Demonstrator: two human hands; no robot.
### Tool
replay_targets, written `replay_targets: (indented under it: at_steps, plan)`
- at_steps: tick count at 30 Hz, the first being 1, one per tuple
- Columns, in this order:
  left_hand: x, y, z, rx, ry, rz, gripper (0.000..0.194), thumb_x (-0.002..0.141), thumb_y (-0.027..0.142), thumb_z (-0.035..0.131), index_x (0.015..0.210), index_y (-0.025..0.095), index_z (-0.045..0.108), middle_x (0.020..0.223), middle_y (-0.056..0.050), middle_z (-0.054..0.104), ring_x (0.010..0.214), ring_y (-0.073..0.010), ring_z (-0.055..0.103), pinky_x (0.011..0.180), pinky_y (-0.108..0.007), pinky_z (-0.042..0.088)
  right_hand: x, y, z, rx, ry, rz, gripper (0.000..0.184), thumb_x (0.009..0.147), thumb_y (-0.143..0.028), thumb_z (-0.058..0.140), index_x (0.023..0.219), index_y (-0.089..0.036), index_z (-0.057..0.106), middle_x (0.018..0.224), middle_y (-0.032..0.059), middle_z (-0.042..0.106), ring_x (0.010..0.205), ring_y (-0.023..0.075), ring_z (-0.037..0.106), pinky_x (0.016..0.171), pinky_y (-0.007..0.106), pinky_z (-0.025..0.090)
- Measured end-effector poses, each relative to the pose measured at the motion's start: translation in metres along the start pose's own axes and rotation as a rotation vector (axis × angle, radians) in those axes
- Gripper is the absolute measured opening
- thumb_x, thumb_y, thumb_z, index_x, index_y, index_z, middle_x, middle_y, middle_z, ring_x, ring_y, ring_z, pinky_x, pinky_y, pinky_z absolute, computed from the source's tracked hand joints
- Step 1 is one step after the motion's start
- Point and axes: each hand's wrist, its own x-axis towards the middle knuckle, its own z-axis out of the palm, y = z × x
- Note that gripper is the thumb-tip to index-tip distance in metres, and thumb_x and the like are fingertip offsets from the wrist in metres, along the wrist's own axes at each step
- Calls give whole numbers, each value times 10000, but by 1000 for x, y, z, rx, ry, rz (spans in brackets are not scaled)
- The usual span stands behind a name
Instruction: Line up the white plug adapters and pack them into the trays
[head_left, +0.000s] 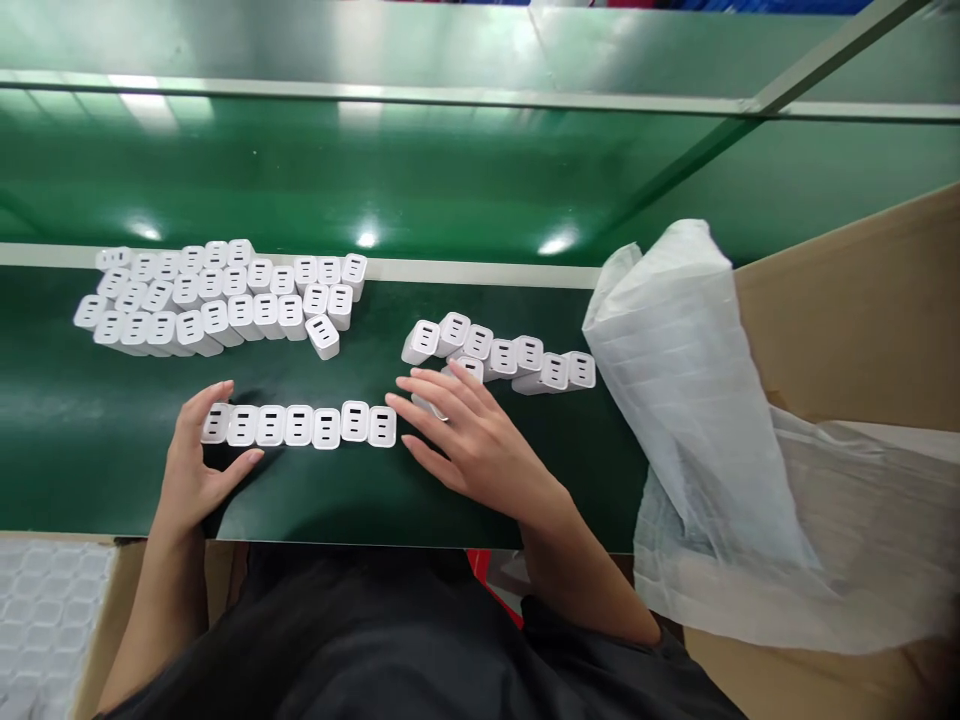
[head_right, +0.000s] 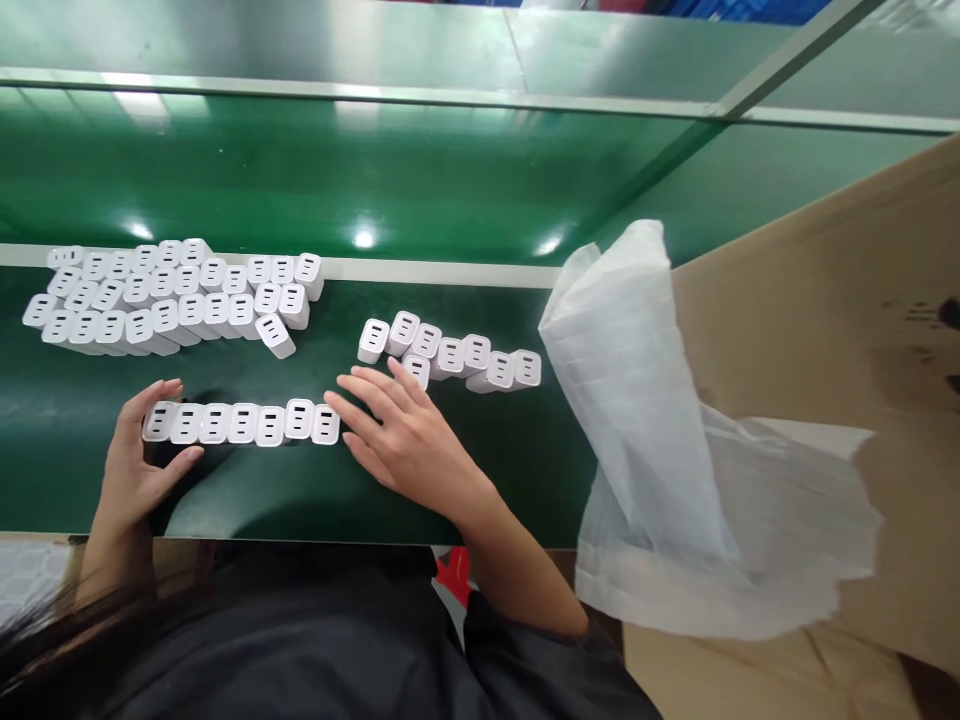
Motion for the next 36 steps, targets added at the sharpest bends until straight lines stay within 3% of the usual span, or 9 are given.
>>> replay_targets:
  at_steps: [8, 17, 23, 33, 36]
  plan:
    - [0, 3, -1, 25, -10, 16, 758, 824, 376, 739, 1477, 299, 362, 1399, -103, 530, 1266, -304, 543, 1071, -500, 456, 5, -15, 20, 76, -41, -100, 336, 980, -200, 517, 1302, -145, 600, 1356, 126, 610, 1269, 235, 564, 1169, 484, 406]
    - [-1, 3, 0, 15, -29, -21, 754, 824, 397, 731, 1471, 303, 356, 1410, -103, 519, 1272, -307, 546, 1075, -517, 453, 6, -14, 23, 124, -29, -77, 364, 963, -157, 523, 1322, -141, 580, 1326, 150, 610, 1234, 252, 570, 1062, 443, 510]
    - [-1, 3, 0, 7, -26, -13, 750, 831, 401, 726, 1475, 302, 354, 1417, -102, 513, 1265, -300, 550, 1072, -513, 457, 7, -15, 23, 117, -18, -86, 328, 971, -164, 515, 1288, -141, 594, 1307, 151, 617, 1195, 255, 582, 1023, 436, 518]
    - [0, 4, 0, 11, -26, 12, 762, 836, 390, 731, 1485, 315, 339, 1409, -95, 528, 1232, -282, 571, 1046, -475, 473, 10, -22, 32, 167, 84, -51, 243, 944, -365, 626, 1075, -161, 630, 1254, 144, 669, 1064, 246, 638, 891, 393, 512]
    - [0, 5, 0, 24, -19, 29, 755, 836, 390, 731, 1480, 305, 347, 1400, -94, 536, 1227, -280, 571, 1038, -470, 480, 15, -29, 41, 211, 166, 8, 155, 934, -316, 632, 1009, -183, 610, 1155, 114, 713, 1053, 239, 650, 893, 385, 495]
